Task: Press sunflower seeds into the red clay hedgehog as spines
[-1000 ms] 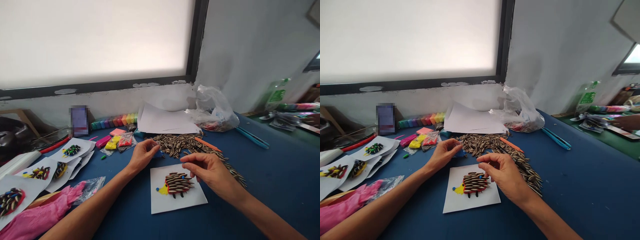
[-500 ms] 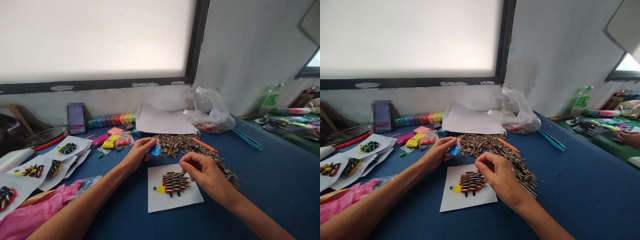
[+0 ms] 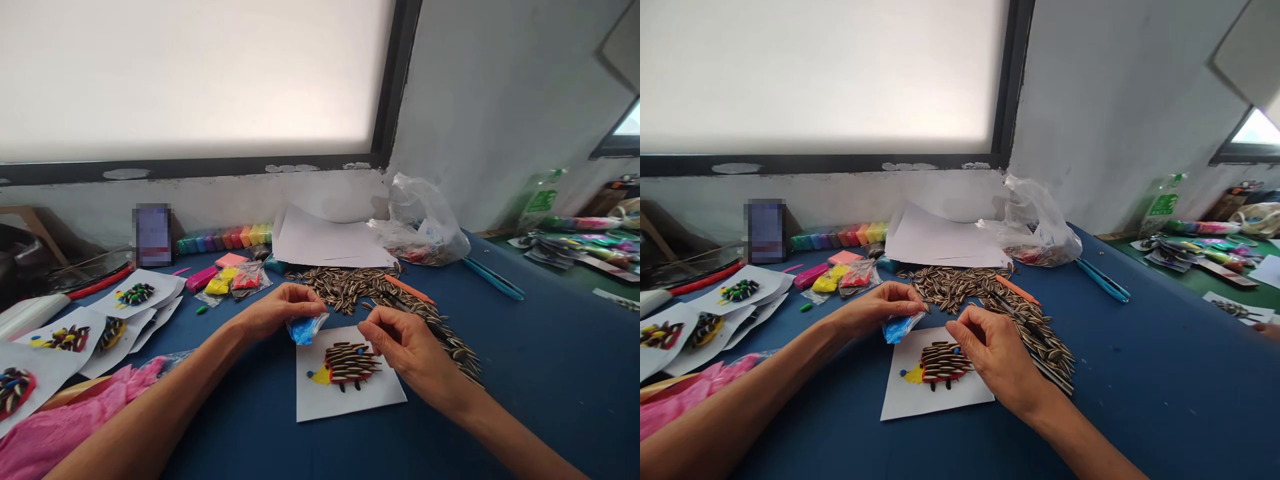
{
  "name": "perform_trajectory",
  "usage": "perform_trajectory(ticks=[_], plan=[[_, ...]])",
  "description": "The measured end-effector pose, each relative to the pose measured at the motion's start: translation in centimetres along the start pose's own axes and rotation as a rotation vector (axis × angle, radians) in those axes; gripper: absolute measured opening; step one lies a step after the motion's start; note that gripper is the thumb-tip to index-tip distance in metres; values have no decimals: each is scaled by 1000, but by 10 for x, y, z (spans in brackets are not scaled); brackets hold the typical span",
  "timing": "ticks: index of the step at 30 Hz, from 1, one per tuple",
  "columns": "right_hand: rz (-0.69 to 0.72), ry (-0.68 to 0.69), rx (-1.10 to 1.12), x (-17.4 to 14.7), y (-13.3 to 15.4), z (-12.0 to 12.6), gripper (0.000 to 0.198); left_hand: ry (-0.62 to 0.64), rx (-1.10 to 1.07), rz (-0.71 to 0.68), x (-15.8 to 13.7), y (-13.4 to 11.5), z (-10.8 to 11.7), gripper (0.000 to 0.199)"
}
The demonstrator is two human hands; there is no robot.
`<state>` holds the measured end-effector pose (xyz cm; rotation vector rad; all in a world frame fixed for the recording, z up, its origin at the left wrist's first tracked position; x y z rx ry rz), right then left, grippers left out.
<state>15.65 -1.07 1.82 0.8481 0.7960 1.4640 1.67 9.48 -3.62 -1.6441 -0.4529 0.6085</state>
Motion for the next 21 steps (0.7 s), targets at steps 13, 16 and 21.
perform_trajectory(ticks=[13, 16, 21], plan=[[39, 5, -133, 2, -5, -4, 20, 137, 154, 37, -1, 1, -7, 27], [81, -25, -173, 1, -2, -4, 17, 173, 216, 41, -2, -2, -13, 25], [131, -41, -227, 2, -1, -8, 11, 248, 392, 67, -6, -8, -22, 25]])
Point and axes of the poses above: each hand's wrist, its own x-axis towards the middle knuckle, its own z-axis out of the back of the hand, y = z × x, the point moved 8 cm from there along x, towards the middle knuckle, and after that the axes turned 1 degree about -z, right-handed, at the moved point
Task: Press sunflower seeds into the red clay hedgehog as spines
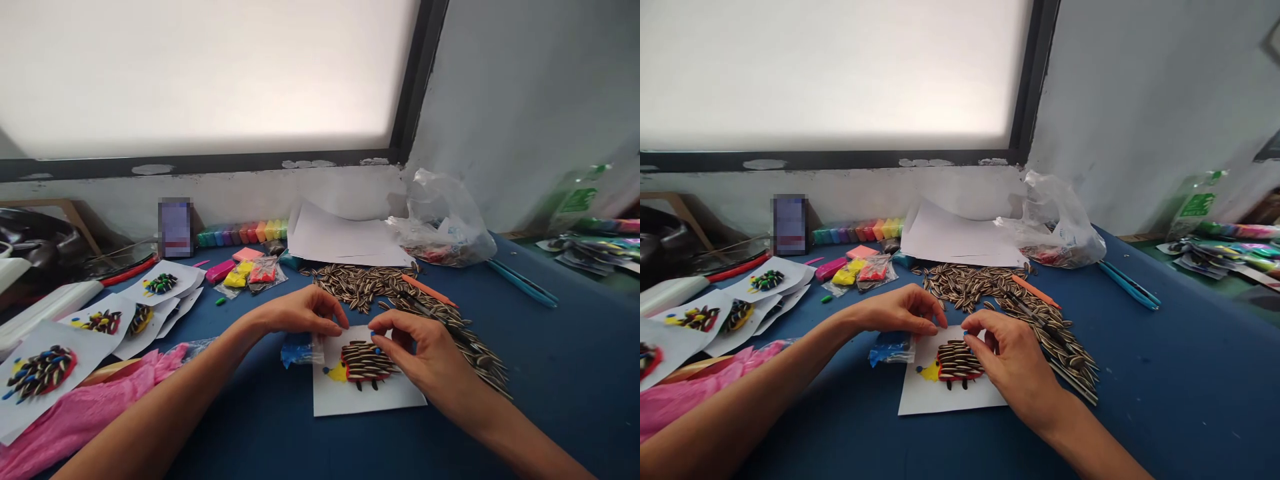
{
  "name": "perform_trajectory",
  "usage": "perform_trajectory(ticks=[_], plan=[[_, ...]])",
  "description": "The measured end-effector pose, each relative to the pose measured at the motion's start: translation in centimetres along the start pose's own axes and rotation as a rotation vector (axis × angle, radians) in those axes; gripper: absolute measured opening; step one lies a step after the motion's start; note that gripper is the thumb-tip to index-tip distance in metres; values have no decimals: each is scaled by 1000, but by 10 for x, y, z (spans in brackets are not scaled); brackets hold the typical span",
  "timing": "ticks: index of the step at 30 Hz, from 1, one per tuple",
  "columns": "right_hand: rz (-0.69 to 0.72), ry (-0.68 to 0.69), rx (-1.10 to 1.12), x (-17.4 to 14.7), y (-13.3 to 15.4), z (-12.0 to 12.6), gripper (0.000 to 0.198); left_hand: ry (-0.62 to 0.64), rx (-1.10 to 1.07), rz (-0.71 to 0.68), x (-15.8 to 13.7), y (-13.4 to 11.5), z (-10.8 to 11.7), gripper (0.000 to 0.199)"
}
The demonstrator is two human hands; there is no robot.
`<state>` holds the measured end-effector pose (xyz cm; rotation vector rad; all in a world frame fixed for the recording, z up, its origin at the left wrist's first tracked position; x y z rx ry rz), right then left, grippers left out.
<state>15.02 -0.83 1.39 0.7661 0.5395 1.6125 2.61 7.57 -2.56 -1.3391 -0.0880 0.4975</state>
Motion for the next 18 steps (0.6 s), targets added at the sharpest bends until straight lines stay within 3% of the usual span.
perform_trajectory(ticks=[6, 18], plan=[[91, 18, -51, 0, 9, -5, 16, -1, 198, -15, 1, 0, 0, 20], [171, 54, -209, 1, 13, -15, 20, 14, 149, -11, 2, 1, -2, 22]])
Point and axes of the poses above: each hand's wrist, its own x-axis towards the middle knuckle, its own z-axis out of the back of the hand, y = z × x, the point moved 8 cm from there along x, towards the middle knuckle, and after that the axes turned 1 degree about -z, right-handed, at the moved point
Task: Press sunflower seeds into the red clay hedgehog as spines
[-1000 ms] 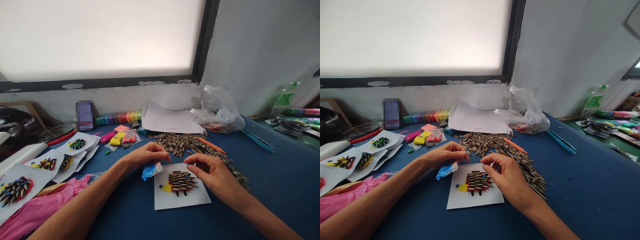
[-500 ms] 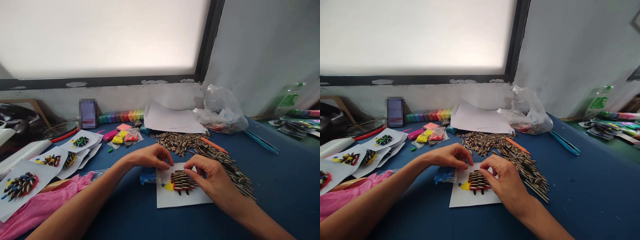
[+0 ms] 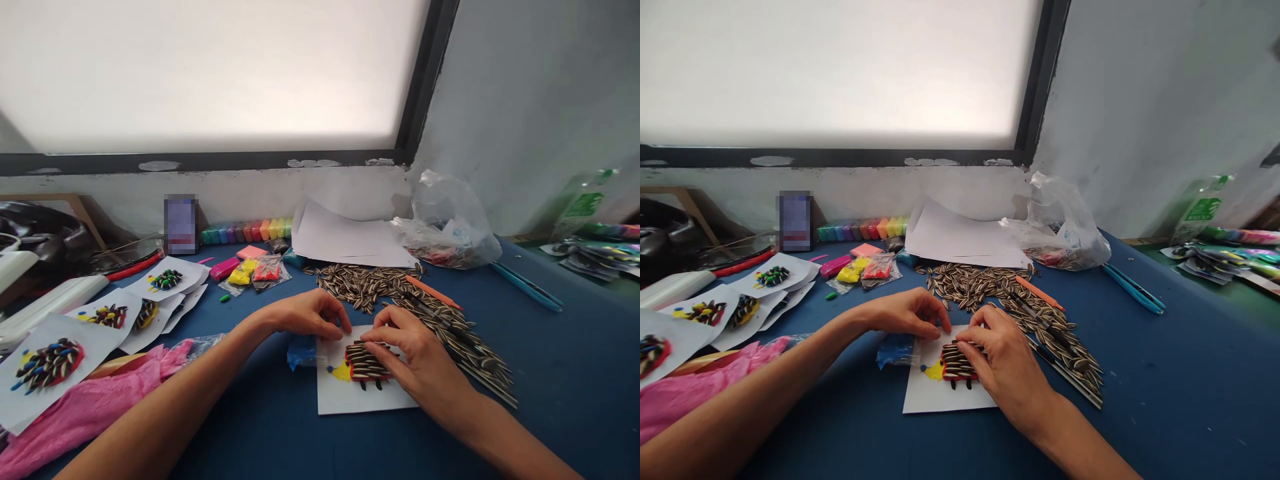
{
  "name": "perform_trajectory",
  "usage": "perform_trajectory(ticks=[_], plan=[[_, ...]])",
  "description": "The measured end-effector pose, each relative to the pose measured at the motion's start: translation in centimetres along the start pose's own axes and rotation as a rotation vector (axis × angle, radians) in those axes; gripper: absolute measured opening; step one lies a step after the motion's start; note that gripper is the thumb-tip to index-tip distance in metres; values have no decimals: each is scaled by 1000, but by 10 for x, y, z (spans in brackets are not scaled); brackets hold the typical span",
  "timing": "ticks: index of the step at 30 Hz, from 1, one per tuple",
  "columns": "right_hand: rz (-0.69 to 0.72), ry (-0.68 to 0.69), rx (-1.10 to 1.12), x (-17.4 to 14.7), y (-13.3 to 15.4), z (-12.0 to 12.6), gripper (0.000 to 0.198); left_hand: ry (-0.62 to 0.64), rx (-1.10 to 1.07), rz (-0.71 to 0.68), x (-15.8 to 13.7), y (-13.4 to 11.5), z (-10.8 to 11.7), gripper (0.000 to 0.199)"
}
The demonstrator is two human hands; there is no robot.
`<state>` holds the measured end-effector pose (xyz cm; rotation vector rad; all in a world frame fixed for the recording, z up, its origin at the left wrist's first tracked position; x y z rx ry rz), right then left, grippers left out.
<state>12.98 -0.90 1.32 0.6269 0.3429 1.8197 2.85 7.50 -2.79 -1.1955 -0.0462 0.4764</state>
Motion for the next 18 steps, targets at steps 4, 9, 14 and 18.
perform_trajectory(ticks=[4, 9, 14, 18], plan=[[10, 4, -8, 0, 1, -1, 22, 0, -2, 11, 0, 1, 0, 23], [14, 11, -7, -2, 1, 0, 23, -8, -4, 5, 1, 2, 0, 22], [13, 17, -4, -3, 0, -1, 22, -4, -14, 3, 1, 3, -1, 21], [1, 11, -3, -2, -3, -2, 19, 2, -10, 7, 1, 4, -1, 22]])
Point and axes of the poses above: each hand's wrist, its own x-axis towards the middle knuckle, its own z-axis out of the back of the hand, y = z × x, the point moved 8 cm from there along x, towards the middle knuckle, and after that the axes turned 1 degree about -z, right-handed, at the moved point
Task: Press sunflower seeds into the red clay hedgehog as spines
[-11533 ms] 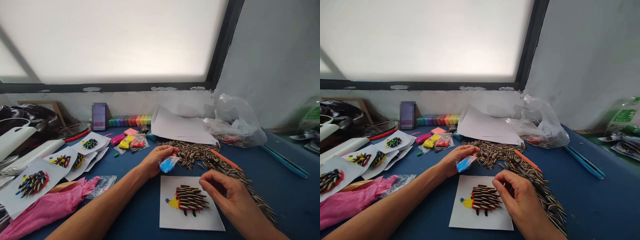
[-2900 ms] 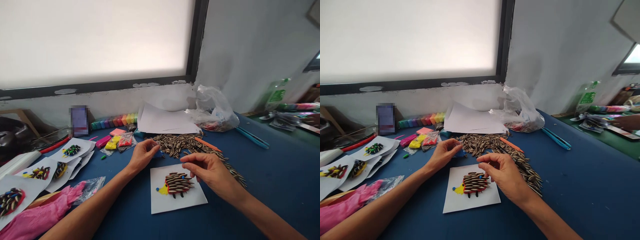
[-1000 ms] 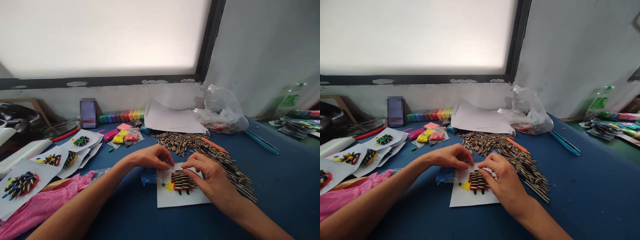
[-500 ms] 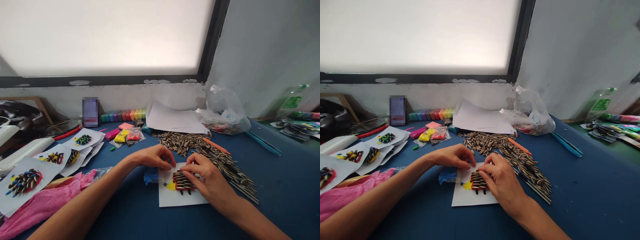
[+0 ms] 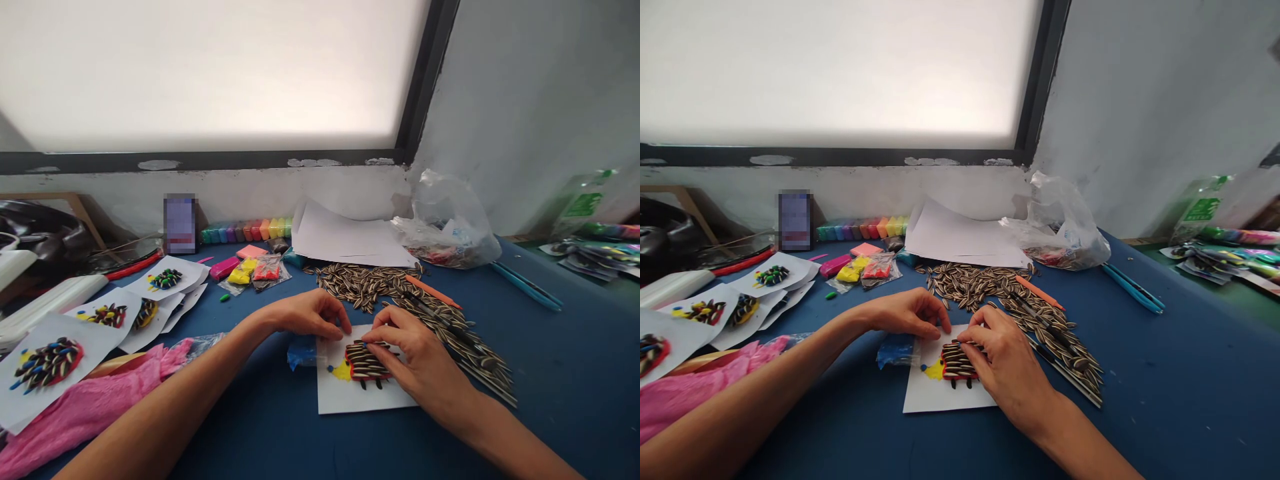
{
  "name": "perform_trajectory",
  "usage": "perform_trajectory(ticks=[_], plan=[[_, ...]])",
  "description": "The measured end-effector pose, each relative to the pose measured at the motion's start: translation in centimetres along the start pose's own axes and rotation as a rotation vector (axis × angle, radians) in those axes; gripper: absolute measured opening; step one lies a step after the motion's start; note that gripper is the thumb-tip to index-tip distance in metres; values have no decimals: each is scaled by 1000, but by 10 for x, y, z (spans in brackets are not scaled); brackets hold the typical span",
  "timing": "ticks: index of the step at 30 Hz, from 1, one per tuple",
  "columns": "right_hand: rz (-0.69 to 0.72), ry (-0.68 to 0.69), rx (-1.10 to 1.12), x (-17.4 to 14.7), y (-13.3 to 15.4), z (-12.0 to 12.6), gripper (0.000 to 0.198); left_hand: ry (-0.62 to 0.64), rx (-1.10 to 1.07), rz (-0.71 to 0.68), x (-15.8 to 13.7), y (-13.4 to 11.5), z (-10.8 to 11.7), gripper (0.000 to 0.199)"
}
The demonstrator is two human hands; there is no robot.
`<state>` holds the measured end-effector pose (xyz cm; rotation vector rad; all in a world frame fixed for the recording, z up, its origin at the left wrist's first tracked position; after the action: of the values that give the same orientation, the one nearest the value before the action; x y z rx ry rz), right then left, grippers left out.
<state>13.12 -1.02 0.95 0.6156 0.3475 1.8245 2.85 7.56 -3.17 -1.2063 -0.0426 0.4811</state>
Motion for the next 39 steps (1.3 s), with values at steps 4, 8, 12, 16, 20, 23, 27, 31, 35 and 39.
perform_trajectory(ticks=[4, 8, 12, 16, 20, 23, 27, 31, 35, 39], plan=[[-3, 3, 0, 1, 0, 0, 20, 6, -2, -5, 0, 0, 0, 22], [5, 15, 4, 0, 2, 0, 21, 15, -11, -8, 1, 1, -1, 22], [11, 21, 11, -2, 3, 0, 22, 24, -2, 3, 1, 3, -1, 23], [-2, 6, 16, -2, 0, 0, 20, 28, -2, 5, 2, 5, -1, 25], [-12, -5, 18, 0, 0, 1, 17, 30, -13, 8, 3, 6, -1, 24], [-17, -11, 19, 1, 1, 2, 15, 32, -16, 5, 2, 5, -2, 23], [-11, -17, 19, 1, 2, 1, 16, 31, -12, 2, 2, 4, -2, 24], [-2, -21, 13, 0, 2, 1, 16, 34, -10, -7, 2, 3, -2, 25], [9, -20, 10, -1, 5, 1, 15, 28, -15, 2, 2, 5, -2, 25], [16, -19, 9, -2, 7, 1, 17, 31, -17, 12, 3, 7, -2, 24]])
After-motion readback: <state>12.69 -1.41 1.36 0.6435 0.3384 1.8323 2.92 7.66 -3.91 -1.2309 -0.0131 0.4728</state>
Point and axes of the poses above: each hand's wrist, its own x-axis towards the middle knuckle, its own z-axis out of the back of the hand, y = z × x, the point moved 8 cm from there along x, towards the middle knuckle, and after that the axes turned 1 degree about -z, right-handed, at the moved point
